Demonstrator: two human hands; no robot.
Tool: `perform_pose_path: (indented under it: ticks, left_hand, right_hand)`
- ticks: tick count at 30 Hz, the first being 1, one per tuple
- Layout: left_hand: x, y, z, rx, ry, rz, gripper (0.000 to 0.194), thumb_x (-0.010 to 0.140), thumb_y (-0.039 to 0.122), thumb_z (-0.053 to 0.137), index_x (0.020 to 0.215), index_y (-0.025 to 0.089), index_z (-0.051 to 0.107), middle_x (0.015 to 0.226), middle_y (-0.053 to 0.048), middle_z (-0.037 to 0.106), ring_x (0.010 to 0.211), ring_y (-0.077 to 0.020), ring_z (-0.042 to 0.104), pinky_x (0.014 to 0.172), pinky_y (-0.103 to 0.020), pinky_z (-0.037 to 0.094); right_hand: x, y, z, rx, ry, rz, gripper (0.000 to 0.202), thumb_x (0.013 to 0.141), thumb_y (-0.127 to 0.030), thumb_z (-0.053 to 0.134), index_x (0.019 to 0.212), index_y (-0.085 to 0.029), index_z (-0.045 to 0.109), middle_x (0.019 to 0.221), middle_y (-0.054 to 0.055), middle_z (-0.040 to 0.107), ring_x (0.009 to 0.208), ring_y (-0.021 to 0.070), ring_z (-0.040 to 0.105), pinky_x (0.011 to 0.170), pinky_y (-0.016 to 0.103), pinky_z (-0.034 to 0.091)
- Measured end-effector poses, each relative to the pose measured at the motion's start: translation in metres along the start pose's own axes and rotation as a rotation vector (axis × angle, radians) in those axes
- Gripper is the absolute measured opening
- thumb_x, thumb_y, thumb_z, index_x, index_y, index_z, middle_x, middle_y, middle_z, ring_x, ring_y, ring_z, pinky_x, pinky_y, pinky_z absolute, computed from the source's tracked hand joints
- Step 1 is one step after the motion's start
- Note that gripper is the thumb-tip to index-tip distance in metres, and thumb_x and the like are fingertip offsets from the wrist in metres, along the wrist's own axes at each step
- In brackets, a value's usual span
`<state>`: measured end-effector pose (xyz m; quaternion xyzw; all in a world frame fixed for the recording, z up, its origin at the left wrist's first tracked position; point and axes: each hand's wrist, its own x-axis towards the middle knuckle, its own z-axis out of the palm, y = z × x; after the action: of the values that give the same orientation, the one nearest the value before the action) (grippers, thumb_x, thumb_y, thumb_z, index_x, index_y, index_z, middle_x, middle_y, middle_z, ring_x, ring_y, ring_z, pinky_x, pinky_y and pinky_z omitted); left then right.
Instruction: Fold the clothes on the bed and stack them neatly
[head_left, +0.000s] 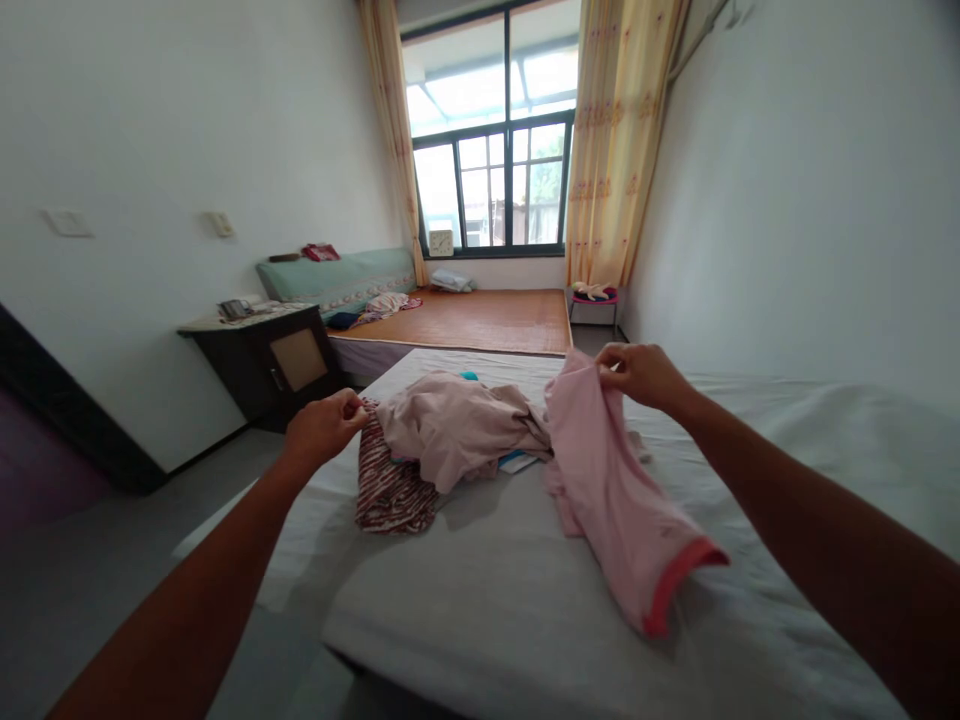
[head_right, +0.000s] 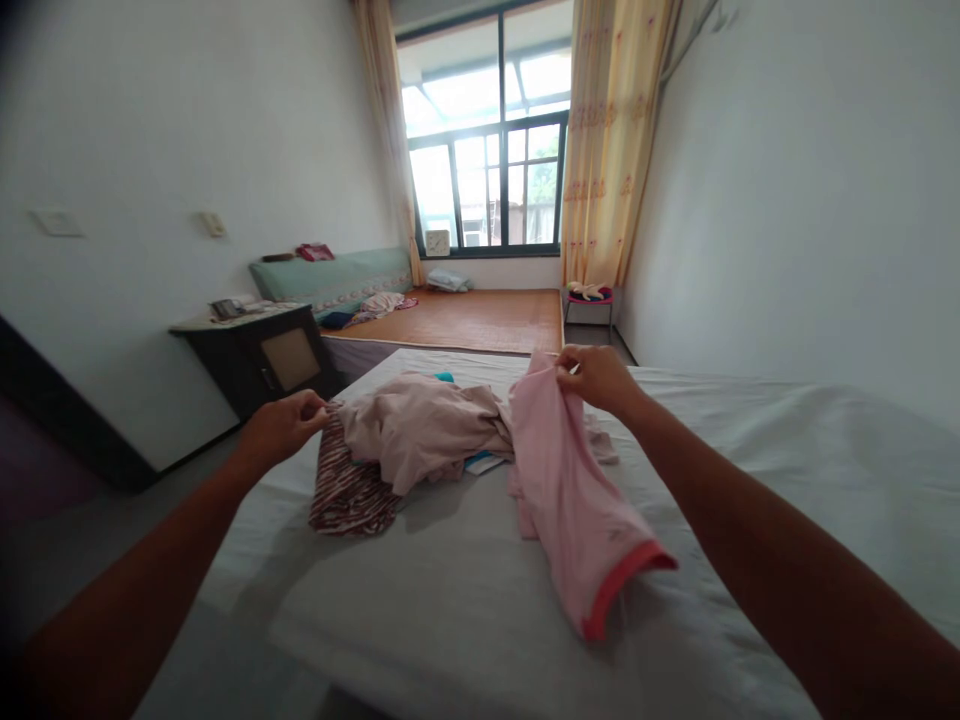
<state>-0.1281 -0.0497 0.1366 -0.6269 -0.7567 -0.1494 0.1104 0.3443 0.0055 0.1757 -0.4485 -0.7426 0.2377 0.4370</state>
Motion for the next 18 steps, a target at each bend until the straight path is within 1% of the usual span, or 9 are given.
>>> perform_pose_path:
  ticks: [1, 2, 4, 6, 9, 10, 12, 15, 18]
  left_hand:
    - [0.000, 0.000, -0.006, -0.017, 0.020, -0.006, 0.028, 0.078, 0.046, 0.051, 0.088, 0.024, 0.067, 0.079, -0.002, 0.070, 0.071, -0.0201, 0.064, 0.056, -0.024, 0.036]
    - [0.002, -0.001, -0.013, -0.041, 0.047, -0.009, 0.027, 0.077, 0.045, 0.053, 0.087, 0.024, 0.067, 0.078, -0.002, 0.070, 0.070, -0.0197, 0.063, 0.056, -0.024, 0.037]
    - [0.007, -0.002, -0.031, -0.127, 0.138, -0.006, 0.024, 0.075, 0.040, 0.056, 0.085, 0.021, 0.067, 0.077, -0.002, 0.069, 0.068, -0.0181, 0.061, 0.058, -0.024, 0.038]
    - [0.015, 0.002, -0.048, -0.306, 0.267, -0.003, 0.022, 0.073, 0.034, 0.059, 0.084, 0.017, 0.066, 0.074, -0.001, 0.068, 0.066, -0.0151, 0.058, 0.059, -0.023, 0.040]
    - [0.030, 0.023, -0.070, -0.812, 0.461, -0.026, 0.019, 0.072, 0.026, 0.059, 0.085, 0.013, 0.062, 0.067, 0.002, 0.063, 0.060, -0.0098, 0.052, 0.058, -0.020, 0.041]
    - [0.036, 0.033, -0.075, -0.998, 0.491, -0.031, 0.016, 0.071, 0.023, 0.059, 0.084, 0.012, 0.060, 0.064, 0.003, 0.060, 0.057, -0.0085, 0.050, 0.056, -0.020, 0.041]
    - [0.046, 0.055, -0.085, -1.298, 0.470, -0.024, 0.009, 0.070, 0.016, 0.057, 0.079, 0.014, 0.055, 0.059, 0.006, 0.055, 0.051, -0.0067, 0.046, 0.054, -0.020, 0.041]
    - [0.062, 0.080, -0.099, -1.511, 0.367, 0.082, 0.009, 0.071, 0.011, 0.056, 0.075, 0.016, 0.050, 0.058, 0.007, 0.052, 0.049, -0.0056, 0.045, 0.058, -0.022, 0.044]
    - [0.078, 0.088, -0.103, -1.576, 0.445, 0.239, 0.009, 0.078, 0.017, 0.057, 0.077, 0.019, 0.048, 0.066, 0.006, 0.057, 0.058, -0.0061, 0.052, 0.064, -0.023, 0.047]
  right_hand:
    - [0.003, -0.001, 0.002, 0.001, 0.066, -0.010, 0.008, 0.066, -0.024, 0.069, 0.068, -0.018, 0.064, 0.056, -0.002, 0.063, 0.050, 0.0119, 0.059, 0.050, 0.022, 0.044]
    - [0.006, -0.003, 0.002, 0.077, 0.154, -0.036, 0.008, 0.068, -0.025, 0.067, 0.071, -0.018, 0.065, 0.058, -0.002, 0.064, 0.052, 0.0119, 0.059, 0.050, 0.022, 0.046]
    - [0.012, -0.009, -0.002, 0.330, 0.316, -0.107, 0.010, 0.073, -0.028, 0.064, 0.078, -0.019, 0.064, 0.065, -0.001, 0.066, 0.055, 0.0115, 0.060, 0.051, 0.022, 0.048]
    - [0.017, -0.012, -0.005, 0.512, 0.394, -0.146, 0.010, 0.074, -0.028, 0.065, 0.079, -0.020, 0.062, 0.068, -0.001, 0.066, 0.055, 0.0108, 0.060, 0.050, 0.022, 0.049]
    - [0.016, -0.008, 0.009, 0.534, 0.339, -0.081, 0.013, 0.072, -0.028, 0.070, 0.077, -0.018, 0.062, 0.066, -0.001, 0.066, 0.055, 0.0110, 0.061, 0.050, 0.022, 0.051]
    - [0.015, -0.006, 0.017, 0.514, 0.305, -0.049, 0.015, 0.072, -0.028, 0.070, 0.078, -0.018, 0.062, 0.066, -0.001, 0.067, 0.056, 0.0114, 0.062, 0.051, 0.023, 0.052]
    - [0.012, -0.001, 0.031, 0.495, 0.259, -0.007, 0.017, 0.072, -0.029, 0.071, 0.079, -0.016, 0.063, 0.067, 0.000, 0.068, 0.058, 0.0125, 0.064, 0.054, 0.024, 0.054]
    - [0.013, -0.001, 0.038, 0.509, 0.261, -0.008, 0.018, 0.073, -0.031, 0.070, 0.081, -0.017, 0.062, 0.069, 0.000, 0.068, 0.061, 0.0128, 0.065, 0.056, 0.025, 0.055]
    - [0.017, -0.007, 0.032, 0.555, 0.318, -0.044, 0.018, 0.074, -0.032, 0.069, 0.084, -0.018, 0.062, 0.073, 0.000, 0.068, 0.063, 0.0121, 0.065, 0.059, 0.025, 0.056]
